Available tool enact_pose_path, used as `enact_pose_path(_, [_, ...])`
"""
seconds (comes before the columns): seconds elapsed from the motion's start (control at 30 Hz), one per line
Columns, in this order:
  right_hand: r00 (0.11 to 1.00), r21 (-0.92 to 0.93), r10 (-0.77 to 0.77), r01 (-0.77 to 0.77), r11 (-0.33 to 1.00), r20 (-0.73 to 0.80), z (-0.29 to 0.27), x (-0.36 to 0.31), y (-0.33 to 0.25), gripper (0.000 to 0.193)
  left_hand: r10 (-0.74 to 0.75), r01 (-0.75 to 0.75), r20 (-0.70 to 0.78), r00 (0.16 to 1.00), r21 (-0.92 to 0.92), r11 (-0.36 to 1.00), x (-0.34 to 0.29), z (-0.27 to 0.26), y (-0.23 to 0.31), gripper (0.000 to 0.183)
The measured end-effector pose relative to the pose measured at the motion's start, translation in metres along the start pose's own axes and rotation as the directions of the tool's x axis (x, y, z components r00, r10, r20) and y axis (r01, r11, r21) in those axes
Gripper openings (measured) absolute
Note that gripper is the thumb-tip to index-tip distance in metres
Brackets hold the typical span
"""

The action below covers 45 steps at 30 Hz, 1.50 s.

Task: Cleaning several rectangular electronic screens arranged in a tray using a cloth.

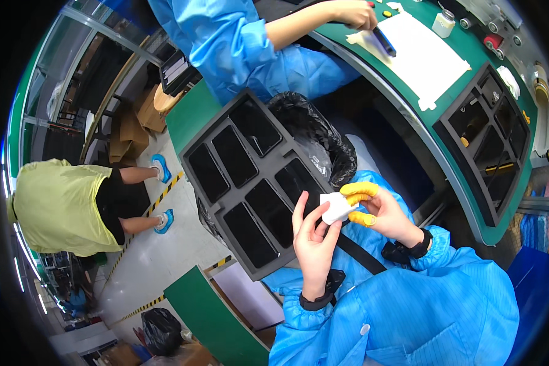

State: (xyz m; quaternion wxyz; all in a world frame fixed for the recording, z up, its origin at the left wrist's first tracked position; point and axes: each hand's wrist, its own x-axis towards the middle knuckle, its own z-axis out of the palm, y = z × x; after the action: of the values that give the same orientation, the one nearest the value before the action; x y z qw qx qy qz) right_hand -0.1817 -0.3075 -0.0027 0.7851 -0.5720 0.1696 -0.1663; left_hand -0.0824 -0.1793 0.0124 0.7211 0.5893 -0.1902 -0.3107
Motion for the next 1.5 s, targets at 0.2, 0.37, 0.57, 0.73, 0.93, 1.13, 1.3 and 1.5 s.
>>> enact_pose_path(0.2, [0.995, -0.013, -0.099, 0.099, 0.995, 0.015, 0.004, 0.001, -0.001, 0.053, 0.032, -0.034, 0.021, 0.999, 0.114, 0.993, -0.001, -0.006, 0.006, 0.024])
enact_pose_path(0.37, [1.0, -0.113, -0.006, 0.006, 0.994, -0.003, 0.005, 0.004, -0.004, 0.056, 0.049, -0.053, 0.029, 0.998, 0.166, 0.985, -0.001, -0.006, 0.008, 0.023])
enact_pose_path(0.57, [0.999, -0.042, 0.037, -0.037, 0.998, -0.016, 0.006, 0.007, -0.008, 0.053, 0.137, -0.131, 0.018, 0.99, 0.449, 0.884, 0.004, -0.01, 0.009, 0.018])
enact_pose_path(0.73, [0.997, -0.487, -0.078, 0.078, 0.87, 0.02, 0.0, 0.008, -0.023, 0.036, 0.253, -0.264, 0.091, 0.963, 0.494, 0.828, 0.015, -0.008, 0.008, 0.01])
enact_pose_path(0.93, [0.975, -0.425, -0.216, 0.171, 0.889, -0.058, -0.034, -0.033, -0.086, 0.019, 0.046, -0.171, 0.247, 0.968, 0.512, 0.842, 0.012, 0.011, 0.027, 0.008])
enact_pose_path(1.13, [0.931, -0.564, -0.115, -0.11, 0.818, -0.348, -0.134, -0.01, -0.212, 0.022, 0.009, -0.222, 0.388, 0.922, 0.509, 0.831, 0.012, 0.017, 0.015, 0.008])
enact_pose_path(1.3, [0.729, -0.781, -0.461, -0.161, 0.604, -0.506, -0.362, 0.082, -0.243, 0.022, -0.027, -0.228, 0.392, 0.919, 0.587, 0.777, 0.018, 0.036, 0.014, 0.008])
enact_pose_path(1.5, [0.456, -0.901, -0.779, -0.266, 0.342, -0.43, -0.472, 0.171, -0.246, 0.022, -0.028, -0.133, 0.223, 0.974, 0.672, 0.729, 0.018, 0.044, 0.018, 0.012])
